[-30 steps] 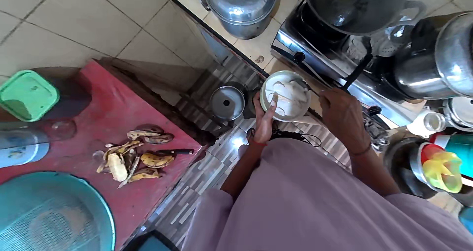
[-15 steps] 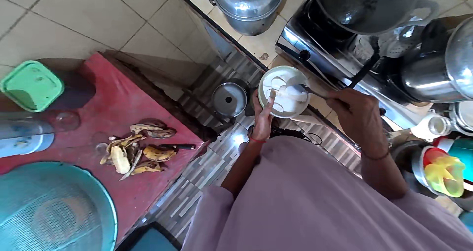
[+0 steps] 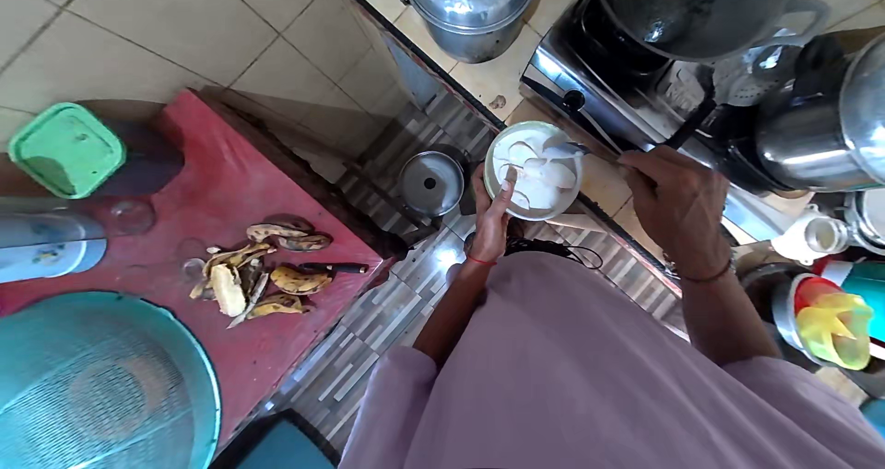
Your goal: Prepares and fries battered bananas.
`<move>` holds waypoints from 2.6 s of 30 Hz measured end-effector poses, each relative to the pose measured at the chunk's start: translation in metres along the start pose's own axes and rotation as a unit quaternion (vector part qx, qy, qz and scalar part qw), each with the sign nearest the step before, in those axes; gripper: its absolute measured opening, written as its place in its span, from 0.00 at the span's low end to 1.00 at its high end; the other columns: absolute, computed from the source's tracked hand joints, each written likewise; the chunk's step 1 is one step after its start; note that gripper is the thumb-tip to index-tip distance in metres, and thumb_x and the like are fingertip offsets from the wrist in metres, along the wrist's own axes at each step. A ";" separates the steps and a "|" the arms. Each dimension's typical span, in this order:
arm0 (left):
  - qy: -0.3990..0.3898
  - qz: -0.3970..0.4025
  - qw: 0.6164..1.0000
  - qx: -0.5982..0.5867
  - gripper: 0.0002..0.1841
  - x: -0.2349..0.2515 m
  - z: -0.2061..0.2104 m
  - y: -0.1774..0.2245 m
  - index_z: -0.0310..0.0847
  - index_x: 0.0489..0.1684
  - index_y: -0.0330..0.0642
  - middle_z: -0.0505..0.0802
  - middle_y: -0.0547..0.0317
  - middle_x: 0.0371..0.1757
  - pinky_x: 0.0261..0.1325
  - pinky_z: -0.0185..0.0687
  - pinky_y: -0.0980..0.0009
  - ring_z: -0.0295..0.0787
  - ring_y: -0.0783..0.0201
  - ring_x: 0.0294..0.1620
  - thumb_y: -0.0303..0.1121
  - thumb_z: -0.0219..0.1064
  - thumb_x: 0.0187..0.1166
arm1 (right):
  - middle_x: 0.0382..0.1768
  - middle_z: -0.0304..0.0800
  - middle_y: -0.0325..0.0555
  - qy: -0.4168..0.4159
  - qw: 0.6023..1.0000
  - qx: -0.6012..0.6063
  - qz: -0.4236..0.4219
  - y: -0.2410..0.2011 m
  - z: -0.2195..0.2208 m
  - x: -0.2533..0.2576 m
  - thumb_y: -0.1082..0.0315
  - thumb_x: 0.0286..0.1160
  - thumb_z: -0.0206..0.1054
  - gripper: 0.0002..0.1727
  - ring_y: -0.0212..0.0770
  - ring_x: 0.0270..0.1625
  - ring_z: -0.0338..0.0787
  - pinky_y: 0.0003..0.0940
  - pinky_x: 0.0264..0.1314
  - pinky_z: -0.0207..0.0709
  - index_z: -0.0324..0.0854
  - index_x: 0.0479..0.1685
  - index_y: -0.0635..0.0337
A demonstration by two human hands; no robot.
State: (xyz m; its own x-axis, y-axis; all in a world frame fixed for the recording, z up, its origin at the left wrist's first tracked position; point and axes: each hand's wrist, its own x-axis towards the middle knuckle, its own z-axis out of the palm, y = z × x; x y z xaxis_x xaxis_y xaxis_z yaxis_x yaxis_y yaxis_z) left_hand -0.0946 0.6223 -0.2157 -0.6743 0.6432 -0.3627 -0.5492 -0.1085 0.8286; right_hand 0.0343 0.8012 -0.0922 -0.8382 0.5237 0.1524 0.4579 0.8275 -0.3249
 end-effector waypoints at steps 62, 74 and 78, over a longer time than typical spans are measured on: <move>-0.027 -0.069 0.997 0.036 0.37 -0.008 -0.003 0.008 0.48 0.88 0.76 0.83 0.63 0.72 0.54 0.90 0.64 0.89 0.65 0.58 0.62 0.62 0.79 | 0.34 0.93 0.45 -0.375 0.895 0.240 0.008 0.064 0.028 0.064 0.73 0.79 0.69 0.07 0.37 0.38 0.89 0.43 0.48 0.82 0.94 0.41 0.60; -0.023 -0.064 0.997 0.033 0.37 -0.003 -0.005 0.003 0.47 0.89 0.75 0.79 0.62 0.77 0.60 0.87 0.63 0.86 0.64 0.64 0.59 0.62 0.80 | 0.34 0.92 0.45 -0.244 0.925 0.282 0.072 0.073 0.032 0.049 0.72 0.79 0.67 0.08 0.36 0.34 0.85 0.41 0.42 0.79 0.93 0.41 0.61; -0.029 -0.066 0.997 0.031 0.39 0.001 -0.001 0.004 0.46 0.90 0.74 0.81 0.62 0.75 0.58 0.88 0.65 0.87 0.65 0.63 0.60 0.63 0.79 | 0.30 0.90 0.40 -0.240 0.918 0.307 0.070 0.073 0.025 0.043 0.72 0.79 0.67 0.08 0.28 0.29 0.80 0.30 0.35 0.76 0.93 0.40 0.61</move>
State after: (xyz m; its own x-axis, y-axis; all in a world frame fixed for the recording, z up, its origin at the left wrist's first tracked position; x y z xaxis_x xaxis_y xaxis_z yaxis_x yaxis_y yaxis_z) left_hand -0.0984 0.6214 -0.2133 -0.5669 0.6919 -0.4471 -0.5991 0.0263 0.8002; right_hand 0.0240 0.8793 -0.1326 -0.8855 0.3441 -0.3123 0.4413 0.4117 -0.7974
